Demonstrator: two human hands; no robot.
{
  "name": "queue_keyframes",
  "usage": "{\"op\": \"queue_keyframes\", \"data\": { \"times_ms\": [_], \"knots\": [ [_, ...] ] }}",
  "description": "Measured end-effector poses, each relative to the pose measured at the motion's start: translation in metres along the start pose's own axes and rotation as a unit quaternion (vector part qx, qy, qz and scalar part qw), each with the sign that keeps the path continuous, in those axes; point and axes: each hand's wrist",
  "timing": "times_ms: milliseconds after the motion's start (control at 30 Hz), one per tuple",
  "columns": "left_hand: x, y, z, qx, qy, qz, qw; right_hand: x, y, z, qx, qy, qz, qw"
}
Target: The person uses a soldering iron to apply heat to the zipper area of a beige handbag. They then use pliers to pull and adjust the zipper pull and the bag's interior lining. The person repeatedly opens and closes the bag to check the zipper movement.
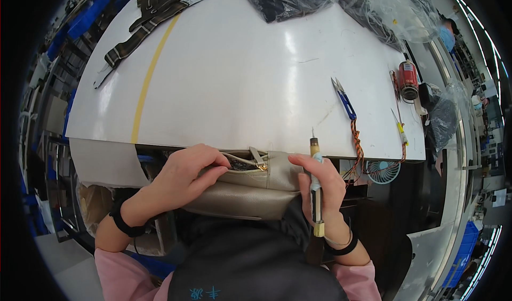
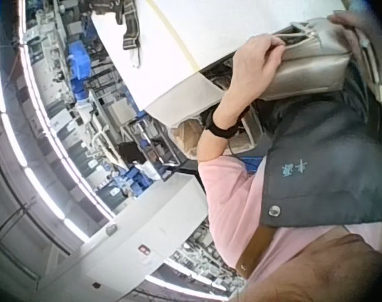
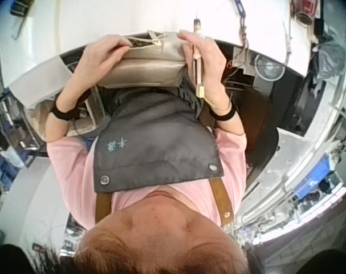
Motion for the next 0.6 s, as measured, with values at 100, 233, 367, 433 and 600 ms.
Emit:
{"op": "queue_keyframes", "data": {
  "times_ms": [100, 233, 367, 433, 600],
  "knots": [
    [-0.002, 0.003, -0.007, -0.126, 0.094, -0.100, 0.983, -0.003, 0.002, 0.011, -0.042, 0.009, 0.065, 0.997],
    [0.003, -0.009, -0.014, -0.337, 0.237, -0.162, 0.897, 0.004, 0.011, 0.019, -0.016, -0.021, 0.066, 0.998],
    [0.002, -0.009, 0.012, -0.385, 0.344, -0.208, 0.831, 0.014, 0.021, 0.020, -0.025, -0.020, 0.062, 0.998],
    [0.007, -0.010, 0.023, -0.406, 0.343, -0.232, 0.815, 0.019, 0.028, 0.021, -0.023, -0.031, 0.055, 0.998],
    [0.006, -0.009, 0.036, -0.381, 0.365, -0.302, 0.794, 0.018, 0.032, 0.024, -0.006, -0.044, 0.048, 0.998]
  ]
}}
Point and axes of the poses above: each hand's wrist, its own y-axis away from the middle knuckle, its own z-axis out of the palm, x = y × z, and after that the axes turned 4 degrees about -z, right-handed
